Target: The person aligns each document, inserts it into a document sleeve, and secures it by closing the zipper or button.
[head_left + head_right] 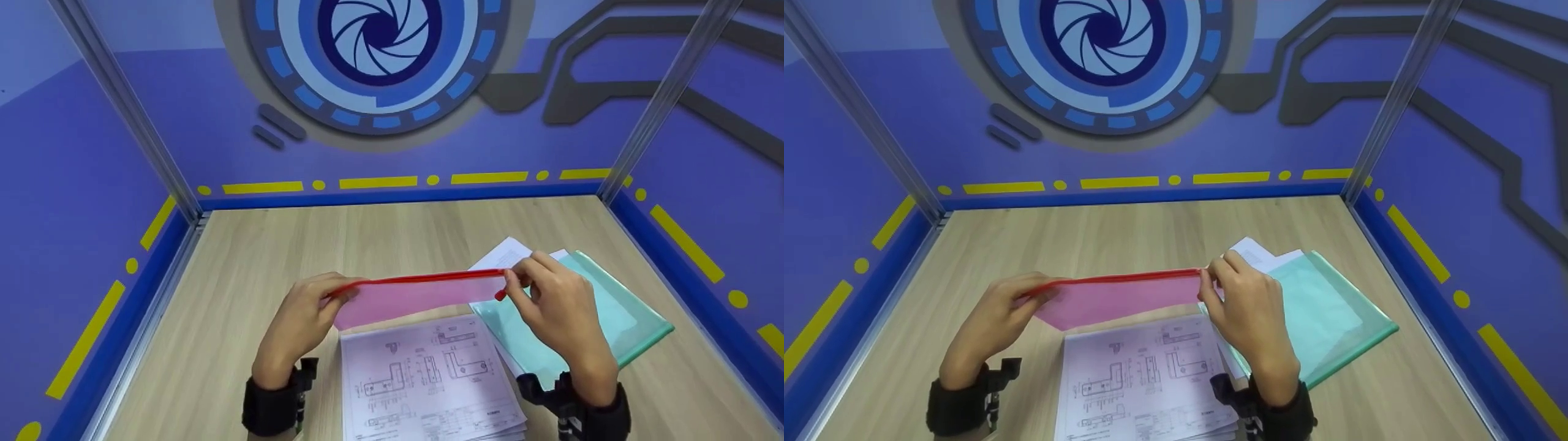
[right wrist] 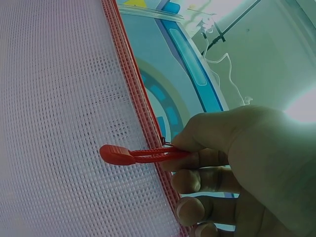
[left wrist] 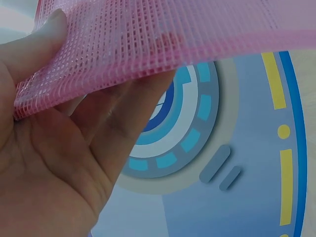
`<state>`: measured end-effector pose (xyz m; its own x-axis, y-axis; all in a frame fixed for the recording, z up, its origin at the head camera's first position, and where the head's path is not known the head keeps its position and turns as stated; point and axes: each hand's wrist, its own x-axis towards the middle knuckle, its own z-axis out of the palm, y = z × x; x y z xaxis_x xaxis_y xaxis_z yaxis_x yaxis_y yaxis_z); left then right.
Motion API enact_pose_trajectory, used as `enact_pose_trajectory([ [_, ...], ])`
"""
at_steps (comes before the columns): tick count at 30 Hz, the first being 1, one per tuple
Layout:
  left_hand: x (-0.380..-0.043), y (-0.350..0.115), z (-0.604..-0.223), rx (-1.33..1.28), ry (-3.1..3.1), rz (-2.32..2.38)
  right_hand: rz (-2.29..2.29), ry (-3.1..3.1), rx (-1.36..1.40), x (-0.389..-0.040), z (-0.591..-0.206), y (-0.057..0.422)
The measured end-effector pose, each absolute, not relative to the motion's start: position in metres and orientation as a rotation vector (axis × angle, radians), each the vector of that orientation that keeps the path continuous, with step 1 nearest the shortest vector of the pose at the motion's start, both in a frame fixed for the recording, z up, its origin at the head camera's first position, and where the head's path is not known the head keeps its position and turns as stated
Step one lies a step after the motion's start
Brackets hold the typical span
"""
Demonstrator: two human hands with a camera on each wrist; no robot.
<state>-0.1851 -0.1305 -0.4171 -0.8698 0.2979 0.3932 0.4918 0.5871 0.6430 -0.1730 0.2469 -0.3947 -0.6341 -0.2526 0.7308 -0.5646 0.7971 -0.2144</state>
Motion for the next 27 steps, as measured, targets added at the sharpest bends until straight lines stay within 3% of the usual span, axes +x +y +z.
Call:
enact_pose_trajectory([
  [27,-0.186,-0.141,-0.419,-0.484,-2.554,-1.124,0.576,-2.239,0.532,-0.175,-0.395,0.260],
])
